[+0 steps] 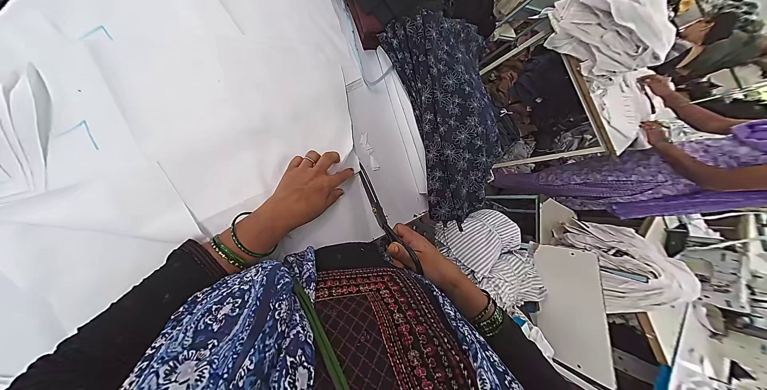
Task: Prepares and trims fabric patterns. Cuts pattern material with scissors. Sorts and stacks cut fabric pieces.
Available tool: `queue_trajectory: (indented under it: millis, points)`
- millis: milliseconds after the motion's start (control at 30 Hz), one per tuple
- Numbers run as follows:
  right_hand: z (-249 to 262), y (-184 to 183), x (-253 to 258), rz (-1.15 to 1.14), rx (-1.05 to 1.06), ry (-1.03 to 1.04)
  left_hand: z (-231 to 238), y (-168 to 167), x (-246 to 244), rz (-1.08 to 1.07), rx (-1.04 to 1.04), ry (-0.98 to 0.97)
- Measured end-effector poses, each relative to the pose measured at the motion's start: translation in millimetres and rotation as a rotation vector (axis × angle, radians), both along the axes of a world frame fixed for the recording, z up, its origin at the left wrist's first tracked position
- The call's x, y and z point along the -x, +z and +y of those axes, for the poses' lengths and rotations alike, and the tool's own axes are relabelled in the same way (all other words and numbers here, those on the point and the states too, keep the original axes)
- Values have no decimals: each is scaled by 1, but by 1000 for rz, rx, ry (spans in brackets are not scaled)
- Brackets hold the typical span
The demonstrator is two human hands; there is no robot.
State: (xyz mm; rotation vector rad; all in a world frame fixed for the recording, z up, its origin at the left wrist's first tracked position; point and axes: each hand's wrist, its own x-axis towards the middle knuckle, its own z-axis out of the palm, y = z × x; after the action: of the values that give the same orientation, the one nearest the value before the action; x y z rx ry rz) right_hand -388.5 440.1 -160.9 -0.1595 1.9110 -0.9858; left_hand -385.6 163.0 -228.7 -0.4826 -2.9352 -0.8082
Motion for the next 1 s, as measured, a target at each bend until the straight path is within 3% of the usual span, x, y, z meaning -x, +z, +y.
queue_trajectory:
  millis: [633, 1000]
  points:
    - [-1, 8, 0, 7, -106, 72, -1, -3, 1, -41, 36, -12]
    - [-10, 4, -1, -35, -22, -35, -2, -3, 0, -17, 26, -19]
